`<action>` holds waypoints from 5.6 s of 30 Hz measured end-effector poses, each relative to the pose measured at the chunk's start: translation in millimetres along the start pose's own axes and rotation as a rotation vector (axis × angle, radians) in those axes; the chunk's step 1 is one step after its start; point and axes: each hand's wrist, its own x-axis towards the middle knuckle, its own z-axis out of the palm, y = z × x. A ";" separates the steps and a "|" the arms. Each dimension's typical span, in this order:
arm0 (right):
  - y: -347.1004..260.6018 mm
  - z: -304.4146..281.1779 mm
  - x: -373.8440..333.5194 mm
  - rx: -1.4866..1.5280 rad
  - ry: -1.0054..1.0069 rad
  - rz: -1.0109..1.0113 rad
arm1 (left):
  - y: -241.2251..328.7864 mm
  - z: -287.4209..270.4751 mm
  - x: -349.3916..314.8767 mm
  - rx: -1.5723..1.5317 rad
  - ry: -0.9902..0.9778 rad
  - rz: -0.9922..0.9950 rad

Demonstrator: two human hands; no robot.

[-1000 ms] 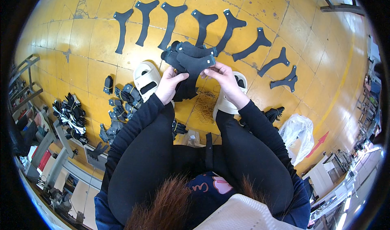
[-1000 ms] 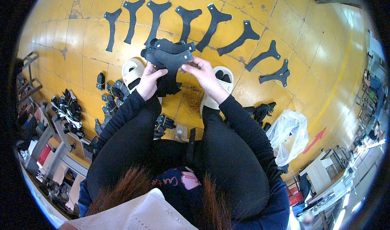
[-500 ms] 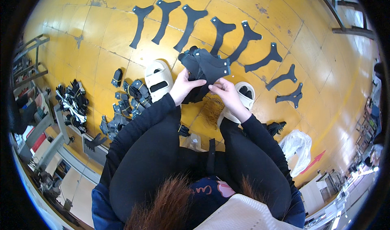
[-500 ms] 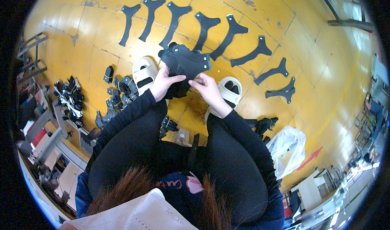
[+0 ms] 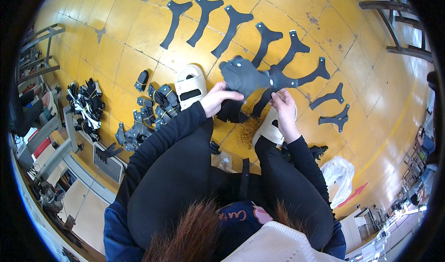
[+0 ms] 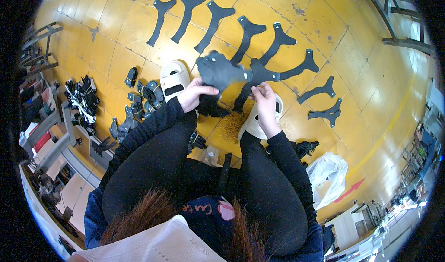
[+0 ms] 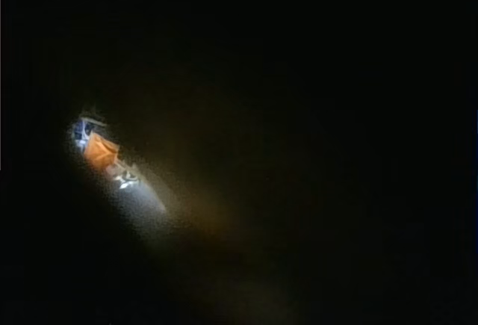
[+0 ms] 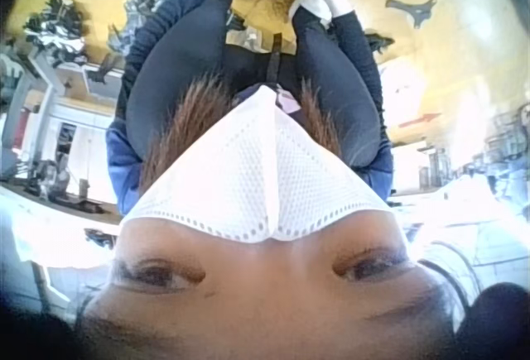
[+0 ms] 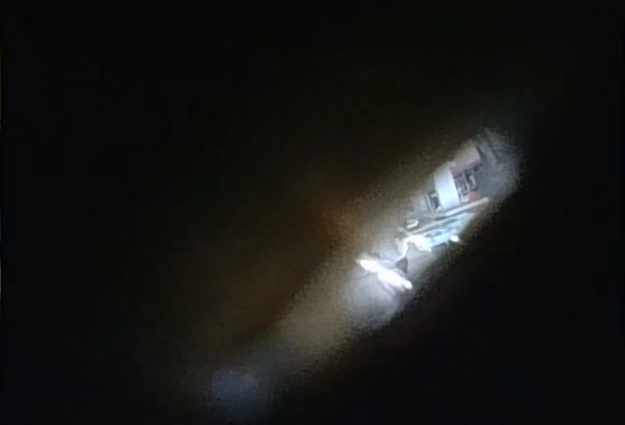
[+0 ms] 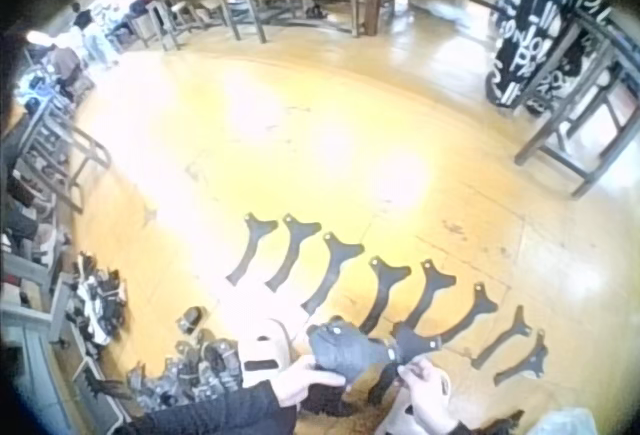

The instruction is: The person sits on the floor and sorts black plastic parts into piles. They pick up parts, separate them by type, and arrange them in neat rows on the yellow floor.

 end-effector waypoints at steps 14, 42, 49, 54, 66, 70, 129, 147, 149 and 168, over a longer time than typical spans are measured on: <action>9.0 6.5 2.0 0.205 -0.065 0.033 | -8.3 3.1 1.1 0.351 -0.282 -0.149; -49.6 34.7 35.0 0.161 -0.348 -0.106 | 11.5 -7.3 5.3 0.112 0.102 0.303; -57.7 58.0 14.1 0.056 -0.111 -0.329 | 11.5 -5.3 5.7 0.106 0.132 0.254; -43.6 56.4 7.8 -0.127 -0.173 -0.431 | 7.6 -2.1 3.8 0.121 0.144 0.263; -25.5 24.3 13.8 0.105 -0.032 -0.201 | 4.4 3.9 3.1 0.108 0.091 0.171; -16.8 -38.1 31.6 0.231 0.157 -0.128 | 6.5 6.8 2.1 0.125 0.092 0.144; -94.0 142.2 98.7 -0.147 -0.706 0.226 | 123.2 -105.9 -25.8 0.075 0.470 0.622; -46.1 96.0 81.9 -0.414 -0.551 0.252 | 188.4 -268.1 -39.2 0.403 0.939 0.310; -52.9 104.9 81.9 -0.460 -0.595 0.157 | 184.6 -251.2 -42.2 0.241 0.677 0.346; -100.9 171.9 53.8 -0.475 -0.487 -0.659 | 100.1 -67.1 -43.1 0.082 0.198 0.293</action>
